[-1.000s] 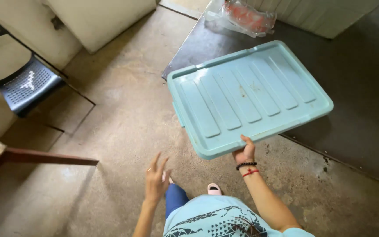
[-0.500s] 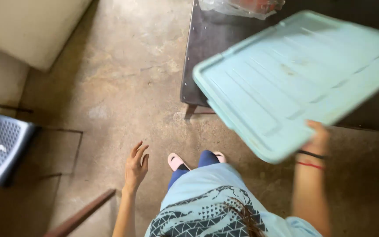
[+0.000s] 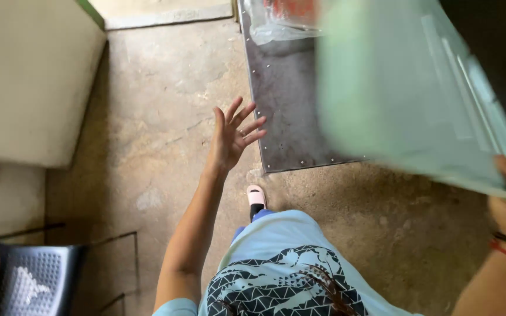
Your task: The person sets aside a blue plastic lid and begins filling small plastic bags with food pieces from a large bin by hand. They place the filled bags onto the lid and continue scooping more food into additional bags.
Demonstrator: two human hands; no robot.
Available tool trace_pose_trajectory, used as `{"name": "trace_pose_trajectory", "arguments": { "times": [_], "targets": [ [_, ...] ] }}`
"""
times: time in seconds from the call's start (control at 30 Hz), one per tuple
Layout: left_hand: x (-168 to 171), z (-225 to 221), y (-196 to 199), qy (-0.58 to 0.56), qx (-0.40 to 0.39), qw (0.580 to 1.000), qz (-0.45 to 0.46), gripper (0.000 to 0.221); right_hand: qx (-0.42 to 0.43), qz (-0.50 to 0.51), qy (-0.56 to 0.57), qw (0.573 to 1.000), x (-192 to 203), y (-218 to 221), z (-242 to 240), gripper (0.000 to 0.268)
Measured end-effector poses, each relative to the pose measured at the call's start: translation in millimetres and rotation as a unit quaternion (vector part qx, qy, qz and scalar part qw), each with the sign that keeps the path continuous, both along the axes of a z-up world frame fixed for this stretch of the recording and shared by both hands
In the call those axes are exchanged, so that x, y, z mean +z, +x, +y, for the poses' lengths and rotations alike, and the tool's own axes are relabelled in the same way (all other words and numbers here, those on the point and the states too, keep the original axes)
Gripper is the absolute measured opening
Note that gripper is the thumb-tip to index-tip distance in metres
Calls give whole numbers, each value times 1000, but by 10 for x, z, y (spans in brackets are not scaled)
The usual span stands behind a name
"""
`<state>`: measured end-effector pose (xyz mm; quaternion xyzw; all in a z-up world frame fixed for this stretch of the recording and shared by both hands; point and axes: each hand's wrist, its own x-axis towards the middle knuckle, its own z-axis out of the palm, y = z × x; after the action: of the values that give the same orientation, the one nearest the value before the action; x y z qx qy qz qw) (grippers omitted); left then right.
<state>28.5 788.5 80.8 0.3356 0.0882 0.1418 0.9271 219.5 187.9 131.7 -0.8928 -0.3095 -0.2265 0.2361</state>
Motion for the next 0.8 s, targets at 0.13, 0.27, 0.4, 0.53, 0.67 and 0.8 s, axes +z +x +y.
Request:
{"name": "trace_pose_trajectory", "arguments": {
  "times": [0.13, 0.27, 0.4, 0.53, 0.67, 0.8],
  "targets": [
    [-179, 200, 430, 54, -11, 990, 131, 76, 37, -26, -116, 992, -131, -139, 730, 62],
    [-635, 182, 265, 140, -10, 980, 140, 79, -4, 31, -213, 976, -510, -36, 1022, 66],
    [-903, 147, 181, 172, -128, 940, 265, 75, -283, 29, -225, 932, -921, 110, 1185, 72],
    [-1181, 303, 401, 223, -310, 888, 256, 68, -524, 306, 99, 788, -1248, 693, 1509, 68],
    [-1462, 911, 564, 367, -375, 834, 174, 50, -405, 229, 210, 860, -1718, 697, 2095, 88],
    [-1458, 2378, 700, 433, -314, 839, 107, 49, -407, 154, 158, 886, -1864, 475, 2893, 77]
  ]
}}
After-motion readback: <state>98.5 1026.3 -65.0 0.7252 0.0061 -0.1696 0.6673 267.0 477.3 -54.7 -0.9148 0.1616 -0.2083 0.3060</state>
